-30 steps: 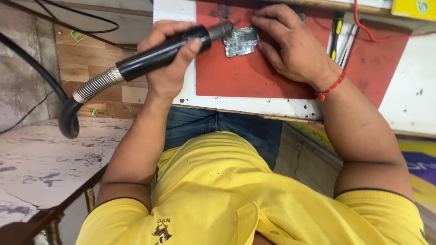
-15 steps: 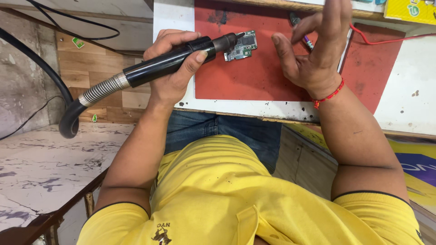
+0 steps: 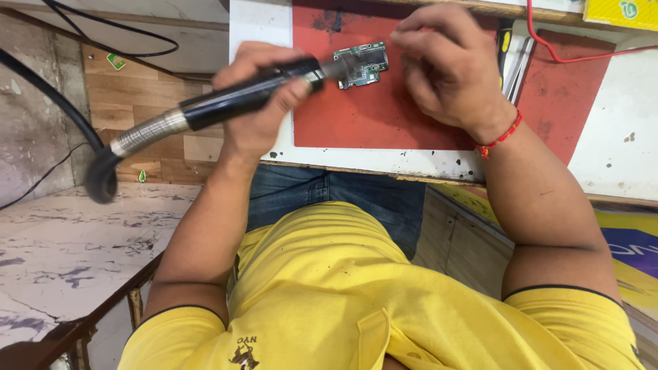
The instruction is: The person cleans a small circuit board with a toothbrush on a red mat, then uses a hot air gun to apply heat to the board while holding it in place. The person continues to apply heat to different areas of the board throughout the clip.
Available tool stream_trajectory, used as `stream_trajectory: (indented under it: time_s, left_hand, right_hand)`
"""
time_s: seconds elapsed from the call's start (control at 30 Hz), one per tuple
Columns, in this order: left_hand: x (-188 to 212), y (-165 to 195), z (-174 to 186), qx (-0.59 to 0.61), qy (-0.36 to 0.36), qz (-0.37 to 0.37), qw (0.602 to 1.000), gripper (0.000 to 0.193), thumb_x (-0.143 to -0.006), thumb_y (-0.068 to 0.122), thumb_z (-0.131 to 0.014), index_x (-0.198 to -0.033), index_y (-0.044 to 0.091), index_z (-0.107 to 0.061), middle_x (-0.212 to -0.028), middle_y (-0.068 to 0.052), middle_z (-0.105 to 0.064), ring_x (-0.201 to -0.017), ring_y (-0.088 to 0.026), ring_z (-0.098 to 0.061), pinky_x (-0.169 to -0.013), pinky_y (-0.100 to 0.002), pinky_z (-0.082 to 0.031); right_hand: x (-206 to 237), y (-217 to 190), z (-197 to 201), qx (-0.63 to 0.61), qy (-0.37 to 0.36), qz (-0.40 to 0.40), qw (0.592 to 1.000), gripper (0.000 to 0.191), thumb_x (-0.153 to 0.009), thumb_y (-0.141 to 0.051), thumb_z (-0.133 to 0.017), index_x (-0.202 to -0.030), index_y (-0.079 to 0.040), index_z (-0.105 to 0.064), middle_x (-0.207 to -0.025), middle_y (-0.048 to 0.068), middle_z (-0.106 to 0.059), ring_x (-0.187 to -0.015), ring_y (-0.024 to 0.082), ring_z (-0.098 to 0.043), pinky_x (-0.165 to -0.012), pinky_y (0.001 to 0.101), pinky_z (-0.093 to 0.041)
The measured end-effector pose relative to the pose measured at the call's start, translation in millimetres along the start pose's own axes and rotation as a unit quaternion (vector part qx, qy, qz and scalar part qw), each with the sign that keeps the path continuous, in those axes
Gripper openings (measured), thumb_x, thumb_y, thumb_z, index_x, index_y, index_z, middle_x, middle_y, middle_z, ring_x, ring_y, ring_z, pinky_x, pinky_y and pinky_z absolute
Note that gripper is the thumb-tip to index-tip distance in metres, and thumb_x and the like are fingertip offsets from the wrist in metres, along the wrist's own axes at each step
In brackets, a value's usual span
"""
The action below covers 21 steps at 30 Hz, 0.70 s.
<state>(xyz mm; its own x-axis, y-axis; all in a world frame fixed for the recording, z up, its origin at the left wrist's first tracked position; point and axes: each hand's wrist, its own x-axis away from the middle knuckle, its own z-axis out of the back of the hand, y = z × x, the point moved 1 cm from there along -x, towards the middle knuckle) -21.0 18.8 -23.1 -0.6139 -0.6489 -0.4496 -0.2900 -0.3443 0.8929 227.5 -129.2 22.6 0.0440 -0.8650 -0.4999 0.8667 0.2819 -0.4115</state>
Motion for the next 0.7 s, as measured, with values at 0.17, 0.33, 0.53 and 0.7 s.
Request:
stream_trajectory:
  time_s: [0.17, 0.33, 0.53, 0.7]
  left_hand:
    - [3.1, -0.8, 0.2, 0.002, 0.006, 0.049, 0.999, 0.038, -0.099, 0.033, -0.083, -0.117, 0.002, -0.070, -0.114, -0.010, -0.068, -0.100, -0.015, -0.071, -0.090, -0.028, -0.060]
    - [1.7, 2.3, -2.4, -0.038, -0.008, -0.013, 0.999, 0.034, -0.098, 0.033, -0.082, -0.113, 0.004, -0.071, -0.107, -0.009, -0.073, -0.098, -0.019, -0.067, -0.089, -0.031, -0.057]
    - [-2.9, 10.3, -2.1, -0.111, -0.072, -0.054, 0.990, 0.037, -0.095, 0.029, -0.087, -0.114, 0.002, -0.070, -0.109, -0.010, -0.075, -0.100, -0.020, -0.065, -0.093, -0.033, -0.054]
    - [-6.0, 10.4, -3.2, -0.059, -0.034, 0.002, 0.998, 0.037, -0.095, 0.031, -0.086, -0.113, 0.004, -0.070, -0.108, -0.008, -0.073, -0.098, -0.019, -0.067, -0.090, -0.032, -0.055]
  right_hand:
    - [0.9, 5.3, -13.4, 0.015, -0.083, -0.056, 0.995, 0.021, -0.096, 0.002, -0.076, -0.115, -0.005, -0.072, -0.119, 0.008, -0.065, -0.095, 0.027, -0.069, -0.082, 0.0368, -0.057]
    - [5.9, 9.0, -13.9, 0.003, -0.084, -0.067, 0.994, 0.024, -0.100, 0.003, -0.072, -0.123, -0.003, -0.070, -0.124, 0.009, -0.065, -0.096, 0.026, -0.070, -0.085, 0.0357, -0.057]
    - [4.2, 5.5, -11.2, 0.018, -0.098, -0.061, 0.993, 0.028, -0.098, 0.001, -0.073, -0.126, -0.002, -0.070, -0.126, 0.010, -0.064, -0.103, 0.027, -0.070, -0.091, 0.0376, -0.058]
    - [-0.2, 2.8, -10.1, 0.029, -0.085, -0.038, 0.995, 0.030, -0.093, 0.001, -0.072, -0.123, -0.001, -0.069, -0.123, 0.012, -0.063, -0.107, 0.031, -0.068, -0.090, 0.0399, -0.057]
